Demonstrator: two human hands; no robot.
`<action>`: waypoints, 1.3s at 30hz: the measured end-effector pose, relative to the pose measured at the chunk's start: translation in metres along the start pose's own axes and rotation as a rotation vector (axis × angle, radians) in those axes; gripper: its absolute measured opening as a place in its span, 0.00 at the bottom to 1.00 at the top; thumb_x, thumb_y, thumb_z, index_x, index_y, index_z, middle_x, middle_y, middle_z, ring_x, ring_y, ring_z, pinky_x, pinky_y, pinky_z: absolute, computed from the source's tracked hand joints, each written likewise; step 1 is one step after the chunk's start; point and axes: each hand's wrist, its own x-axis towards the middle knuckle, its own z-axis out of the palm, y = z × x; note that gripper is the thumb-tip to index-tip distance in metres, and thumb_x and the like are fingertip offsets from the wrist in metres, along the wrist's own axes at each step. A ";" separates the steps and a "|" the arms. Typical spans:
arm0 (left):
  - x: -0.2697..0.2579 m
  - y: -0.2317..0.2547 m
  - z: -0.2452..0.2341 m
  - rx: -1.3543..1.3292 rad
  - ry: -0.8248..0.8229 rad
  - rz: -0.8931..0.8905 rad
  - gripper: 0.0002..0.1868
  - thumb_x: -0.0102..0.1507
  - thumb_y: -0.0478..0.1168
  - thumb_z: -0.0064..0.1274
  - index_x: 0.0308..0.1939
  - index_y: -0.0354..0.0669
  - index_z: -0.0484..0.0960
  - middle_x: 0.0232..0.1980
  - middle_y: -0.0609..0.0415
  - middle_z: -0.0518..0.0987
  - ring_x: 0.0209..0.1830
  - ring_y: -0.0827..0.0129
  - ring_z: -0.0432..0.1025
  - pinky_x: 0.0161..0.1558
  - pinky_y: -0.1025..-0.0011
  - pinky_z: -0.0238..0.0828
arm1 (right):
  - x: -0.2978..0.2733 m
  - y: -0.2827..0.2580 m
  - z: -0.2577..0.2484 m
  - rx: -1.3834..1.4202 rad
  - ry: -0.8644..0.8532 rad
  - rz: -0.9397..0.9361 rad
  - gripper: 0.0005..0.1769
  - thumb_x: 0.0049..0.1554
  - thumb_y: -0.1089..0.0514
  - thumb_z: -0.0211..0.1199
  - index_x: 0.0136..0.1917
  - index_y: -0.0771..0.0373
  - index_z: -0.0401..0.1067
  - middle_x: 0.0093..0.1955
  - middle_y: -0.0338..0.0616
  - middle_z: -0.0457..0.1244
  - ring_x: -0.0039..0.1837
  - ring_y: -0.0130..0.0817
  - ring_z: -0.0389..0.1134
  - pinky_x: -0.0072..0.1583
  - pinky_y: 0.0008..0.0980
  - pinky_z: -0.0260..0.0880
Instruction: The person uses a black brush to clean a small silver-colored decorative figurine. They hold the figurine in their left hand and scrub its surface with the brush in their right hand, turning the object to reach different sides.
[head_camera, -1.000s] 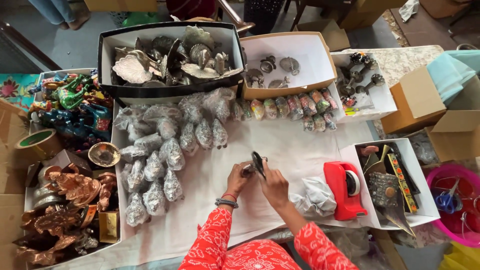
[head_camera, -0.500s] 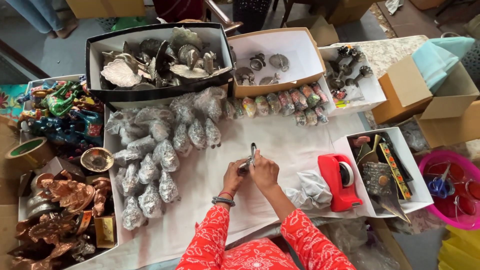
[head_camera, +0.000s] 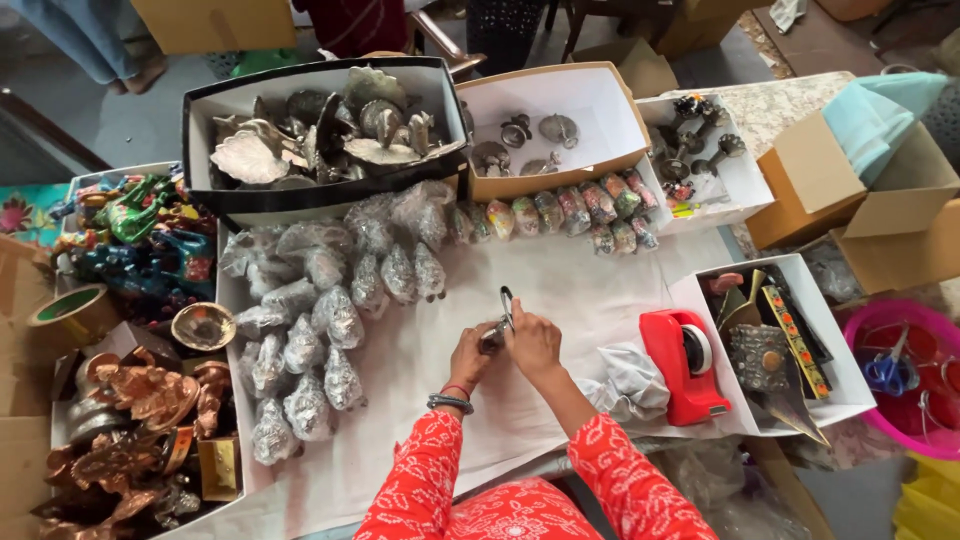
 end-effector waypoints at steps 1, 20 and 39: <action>0.000 -0.001 0.002 0.002 -0.008 0.000 0.29 0.54 0.36 0.60 0.60 0.63 0.80 0.50 0.55 0.78 0.47 0.60 0.76 0.51 0.66 0.73 | -0.004 -0.001 -0.004 -0.001 -0.001 0.008 0.33 0.49 0.57 0.71 0.67 0.62 0.70 0.39 0.43 0.67 0.42 0.45 0.70 0.44 0.44 0.70; 0.004 -0.009 0.006 0.006 0.018 0.002 0.27 0.55 0.43 0.66 0.59 0.63 0.81 0.53 0.53 0.77 0.53 0.59 0.75 0.55 0.66 0.72 | -0.055 0.003 0.038 1.454 0.026 1.056 0.16 0.62 0.52 0.60 0.60 0.60 0.69 0.32 0.40 0.64 0.27 0.23 0.59 0.29 0.27 0.59; 0.010 -0.022 0.013 0.010 0.030 0.028 0.28 0.56 0.44 0.67 0.60 0.57 0.80 0.54 0.51 0.76 0.53 0.57 0.75 0.55 0.65 0.72 | -0.014 0.068 0.041 1.337 -0.292 0.929 0.30 0.60 0.53 0.62 0.75 0.46 0.65 0.36 0.36 0.65 0.33 0.23 0.62 0.33 0.25 0.62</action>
